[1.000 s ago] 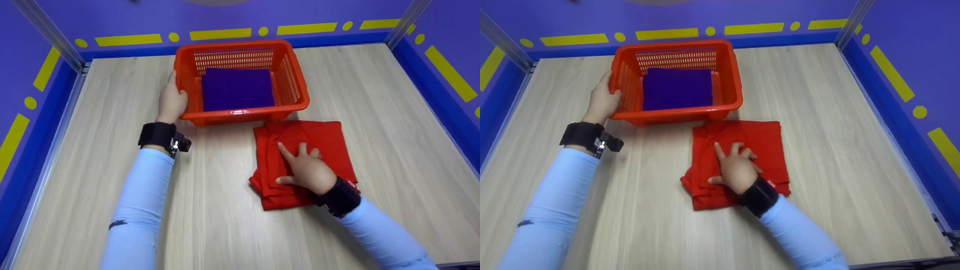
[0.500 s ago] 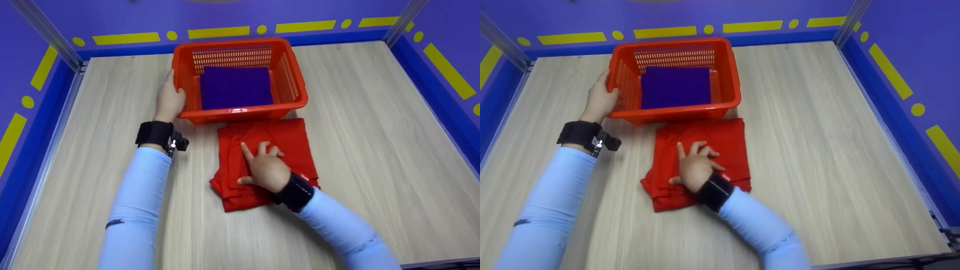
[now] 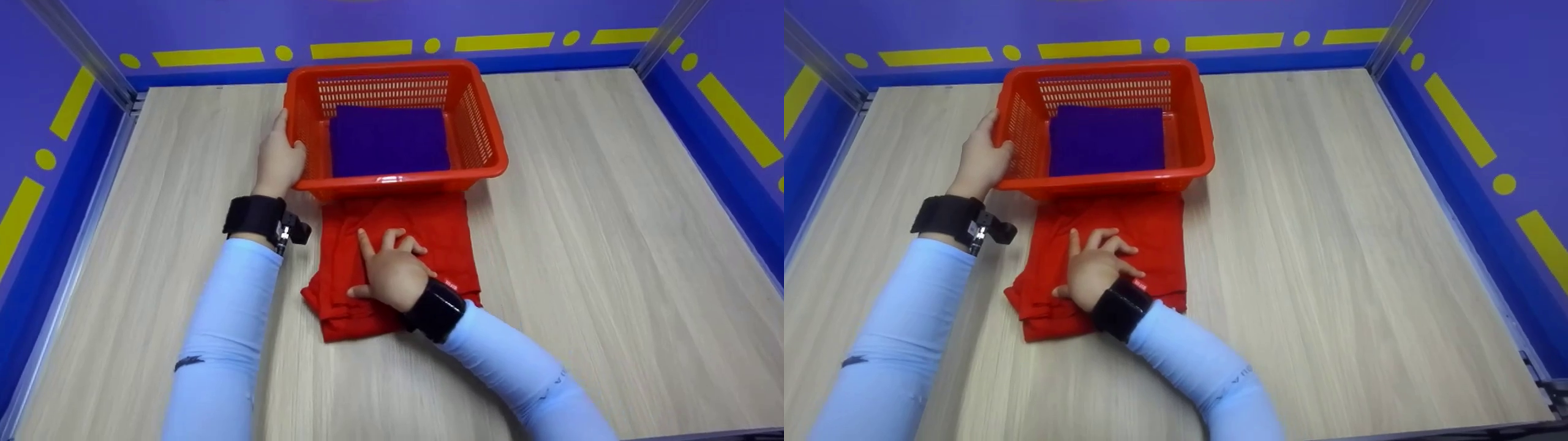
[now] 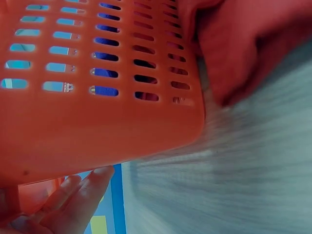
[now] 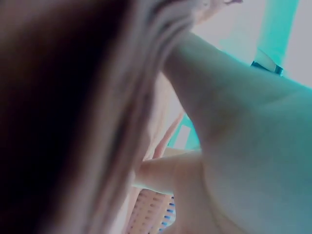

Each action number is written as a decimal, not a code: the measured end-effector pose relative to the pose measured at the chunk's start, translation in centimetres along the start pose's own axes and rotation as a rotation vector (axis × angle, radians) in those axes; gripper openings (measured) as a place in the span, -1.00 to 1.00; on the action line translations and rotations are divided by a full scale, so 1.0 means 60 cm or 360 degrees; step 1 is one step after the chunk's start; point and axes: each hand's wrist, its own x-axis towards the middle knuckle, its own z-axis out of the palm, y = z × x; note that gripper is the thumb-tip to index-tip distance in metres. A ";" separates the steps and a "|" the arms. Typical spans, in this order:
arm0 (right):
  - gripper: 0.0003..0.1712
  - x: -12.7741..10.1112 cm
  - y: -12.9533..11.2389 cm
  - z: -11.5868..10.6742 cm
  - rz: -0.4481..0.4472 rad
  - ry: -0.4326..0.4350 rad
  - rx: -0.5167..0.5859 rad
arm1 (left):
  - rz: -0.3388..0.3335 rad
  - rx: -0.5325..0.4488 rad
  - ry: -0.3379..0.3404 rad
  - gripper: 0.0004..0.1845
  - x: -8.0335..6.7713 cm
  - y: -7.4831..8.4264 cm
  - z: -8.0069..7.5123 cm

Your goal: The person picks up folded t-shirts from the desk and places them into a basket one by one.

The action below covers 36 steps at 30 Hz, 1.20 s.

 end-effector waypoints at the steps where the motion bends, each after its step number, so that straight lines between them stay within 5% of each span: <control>1: 0.30 0.001 -0.002 0.000 0.0004 -0.0007 0.0000 | 0.0000 -0.0002 -0.0003 -0.24 0.000 0.000 0.001; 12: 0.21 -0.003 -0.012 0.014 -0.0001 0.0022 -0.0071 | 0.0036 -0.0144 -0.0132 -0.22 -0.002 -0.015 -0.010; 19: 0.01 -0.029 0.030 0.021 -0.0310 0.0135 0.0047 | -0.0003 -0.0186 -0.0273 -0.14 -0.044 -0.029 -0.023; 23: -0.15 -0.049 0.096 0.013 -0.0641 0.0068 0.0350 | 0.0054 -0.0103 -0.0372 -0.04 -0.093 -0.041 -0.031; 29: -0.35 -0.069 0.220 0.022 -0.1055 -0.0054 0.1076 | 0.0174 -0.0191 -0.0643 0.11 -0.186 -0.084 -0.034; 33: -0.45 -0.081 0.282 0.036 -0.0936 -0.0159 0.1604 | 0.0028 -0.0133 -0.0786 0.11 -0.247 -0.108 -0.034; 36: -0.42 -0.086 0.313 0.042 -0.0744 -0.0082 0.1786 | -0.0097 -0.0133 -0.0831 0.03 -0.286 -0.113 -0.043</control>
